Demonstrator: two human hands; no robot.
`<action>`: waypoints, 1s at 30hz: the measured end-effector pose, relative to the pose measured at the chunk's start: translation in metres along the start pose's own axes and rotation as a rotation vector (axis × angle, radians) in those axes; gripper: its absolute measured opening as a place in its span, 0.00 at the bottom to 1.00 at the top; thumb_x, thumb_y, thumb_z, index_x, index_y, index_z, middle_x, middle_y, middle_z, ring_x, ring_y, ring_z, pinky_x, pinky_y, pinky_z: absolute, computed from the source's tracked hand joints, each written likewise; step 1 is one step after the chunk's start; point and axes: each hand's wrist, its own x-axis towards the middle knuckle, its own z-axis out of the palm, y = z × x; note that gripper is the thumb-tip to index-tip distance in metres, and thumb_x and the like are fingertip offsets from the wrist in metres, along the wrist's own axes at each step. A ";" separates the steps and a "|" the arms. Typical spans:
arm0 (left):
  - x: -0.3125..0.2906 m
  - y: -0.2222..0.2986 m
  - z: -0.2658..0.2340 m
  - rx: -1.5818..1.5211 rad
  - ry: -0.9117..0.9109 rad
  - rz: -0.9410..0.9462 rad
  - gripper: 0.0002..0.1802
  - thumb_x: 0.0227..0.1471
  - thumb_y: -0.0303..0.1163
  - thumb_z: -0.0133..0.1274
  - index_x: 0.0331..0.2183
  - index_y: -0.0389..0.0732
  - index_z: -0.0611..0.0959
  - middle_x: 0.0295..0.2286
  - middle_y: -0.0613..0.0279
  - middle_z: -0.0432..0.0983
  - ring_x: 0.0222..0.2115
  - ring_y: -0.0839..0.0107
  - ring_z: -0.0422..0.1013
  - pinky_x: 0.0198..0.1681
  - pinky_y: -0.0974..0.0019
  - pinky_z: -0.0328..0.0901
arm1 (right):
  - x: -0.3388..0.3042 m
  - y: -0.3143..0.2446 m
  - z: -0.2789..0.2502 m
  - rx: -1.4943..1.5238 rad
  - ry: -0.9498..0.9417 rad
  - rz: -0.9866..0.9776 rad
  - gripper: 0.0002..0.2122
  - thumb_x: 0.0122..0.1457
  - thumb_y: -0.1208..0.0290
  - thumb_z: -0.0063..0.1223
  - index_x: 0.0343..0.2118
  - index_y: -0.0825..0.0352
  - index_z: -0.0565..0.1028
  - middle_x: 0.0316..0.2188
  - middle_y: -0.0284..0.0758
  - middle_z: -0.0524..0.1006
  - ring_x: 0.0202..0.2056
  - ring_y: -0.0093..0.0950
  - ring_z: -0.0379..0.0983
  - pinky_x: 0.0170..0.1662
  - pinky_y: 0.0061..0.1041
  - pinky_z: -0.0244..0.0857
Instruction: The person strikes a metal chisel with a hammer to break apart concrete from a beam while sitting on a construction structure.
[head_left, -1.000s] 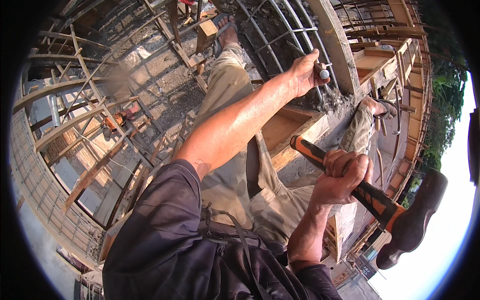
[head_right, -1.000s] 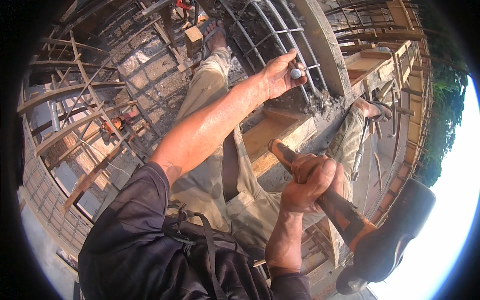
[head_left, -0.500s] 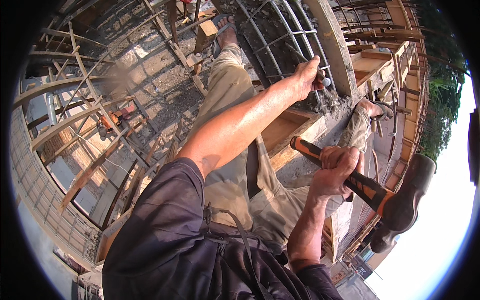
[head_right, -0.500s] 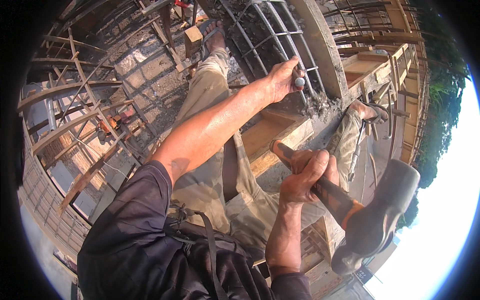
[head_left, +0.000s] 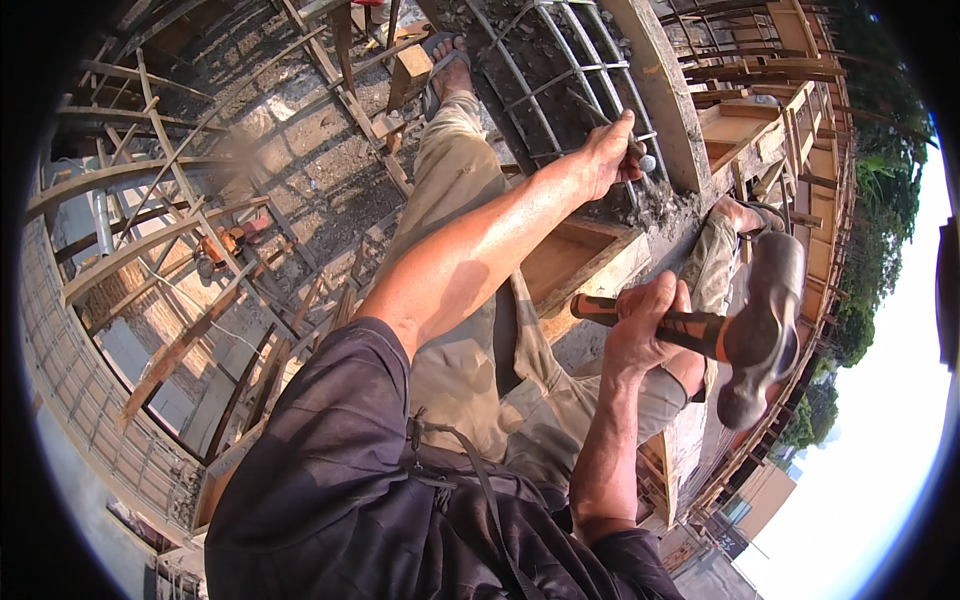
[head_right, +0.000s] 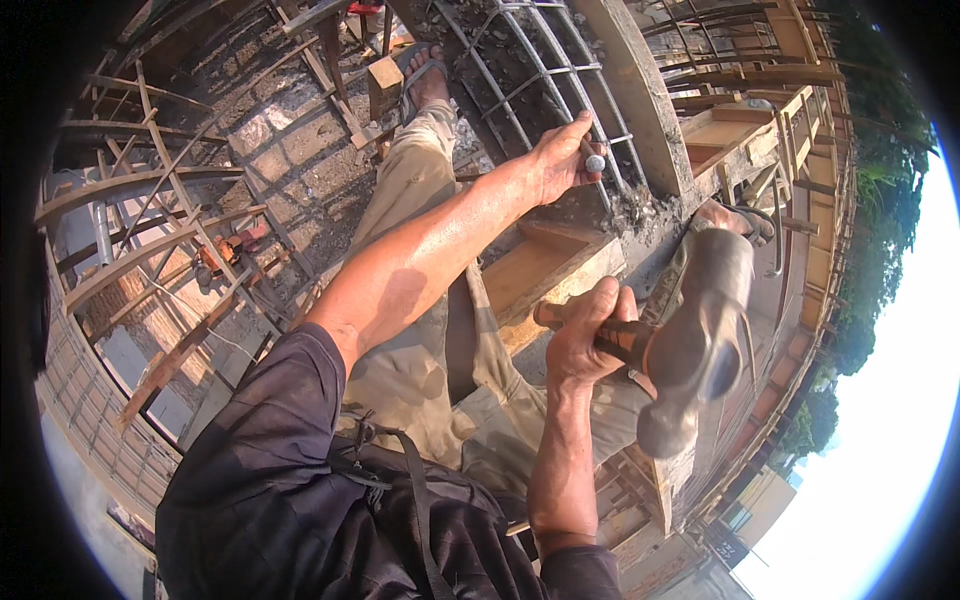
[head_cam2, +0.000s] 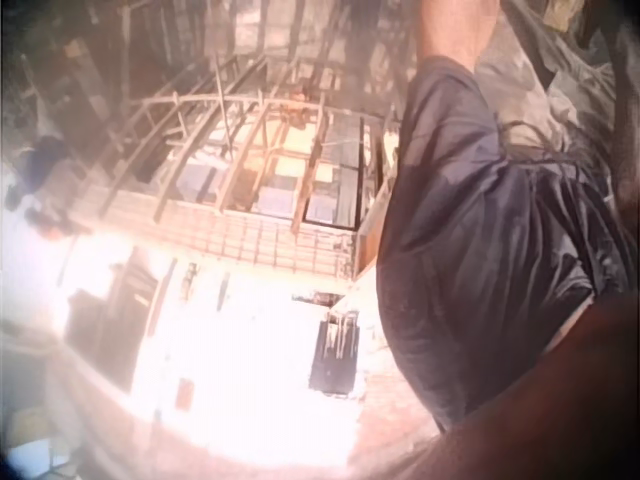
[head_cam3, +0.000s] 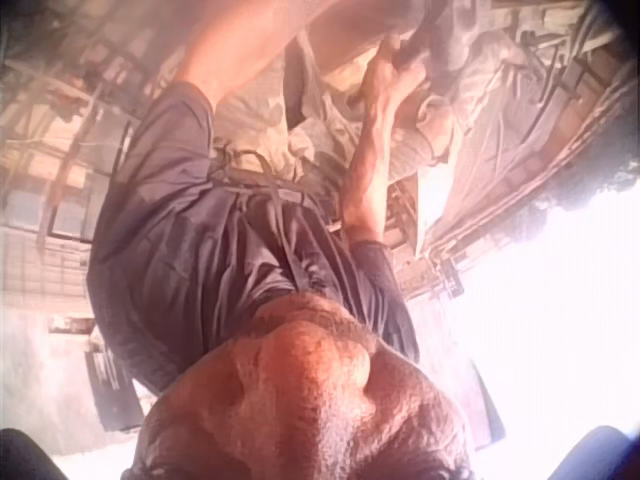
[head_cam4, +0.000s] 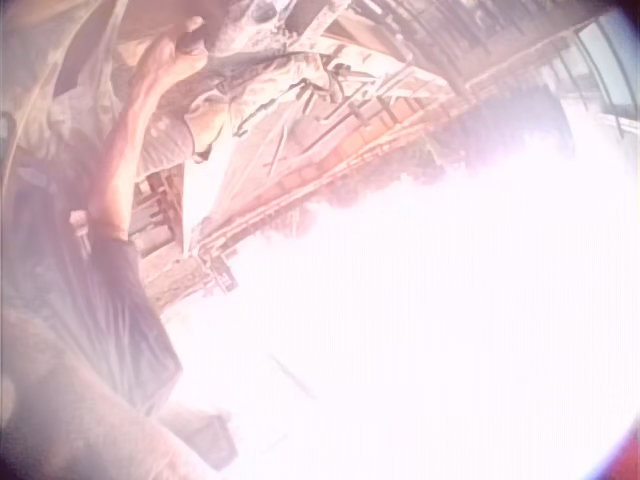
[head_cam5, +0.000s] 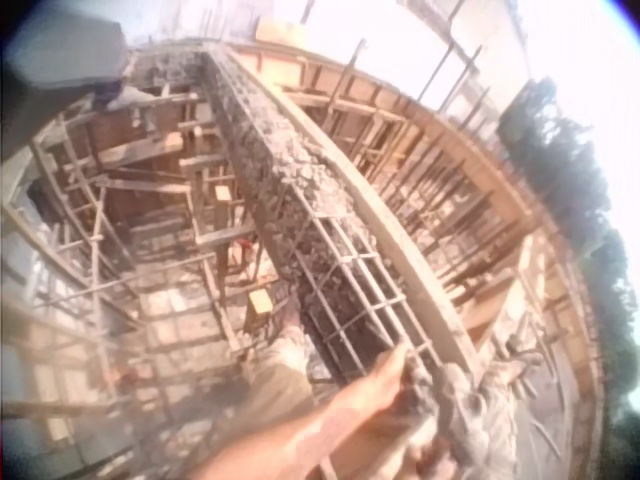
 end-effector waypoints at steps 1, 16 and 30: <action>0.003 0.000 -0.002 -0.044 0.020 0.016 0.22 0.60 0.56 0.45 0.31 0.46 0.70 0.25 0.65 0.73 0.23 0.72 0.71 0.27 0.63 0.71 | 0.004 0.021 0.002 -0.185 -0.127 0.183 0.17 0.62 0.69 0.47 0.17 0.69 0.65 0.11 0.27 0.61 0.17 0.17 0.57 0.21 0.24 0.55; 0.003 0.000 -0.006 -0.061 0.003 0.018 0.23 0.58 0.57 0.47 0.31 0.46 0.71 0.26 0.63 0.74 0.24 0.72 0.72 0.28 0.63 0.71 | 0.007 0.032 0.010 -0.330 -0.212 0.439 0.17 0.60 0.69 0.51 0.17 0.71 0.64 0.13 0.25 0.59 0.20 0.17 0.53 0.23 0.26 0.53; 0.003 0.004 -0.009 0.034 0.007 -0.010 0.22 0.57 0.58 0.47 0.30 0.48 0.69 0.26 0.65 0.74 0.23 0.73 0.72 0.27 0.65 0.70 | 0.000 0.023 0.009 -0.135 -0.065 0.120 0.17 0.62 0.70 0.47 0.16 0.65 0.62 0.10 0.24 0.59 0.12 0.16 0.54 0.17 0.22 0.50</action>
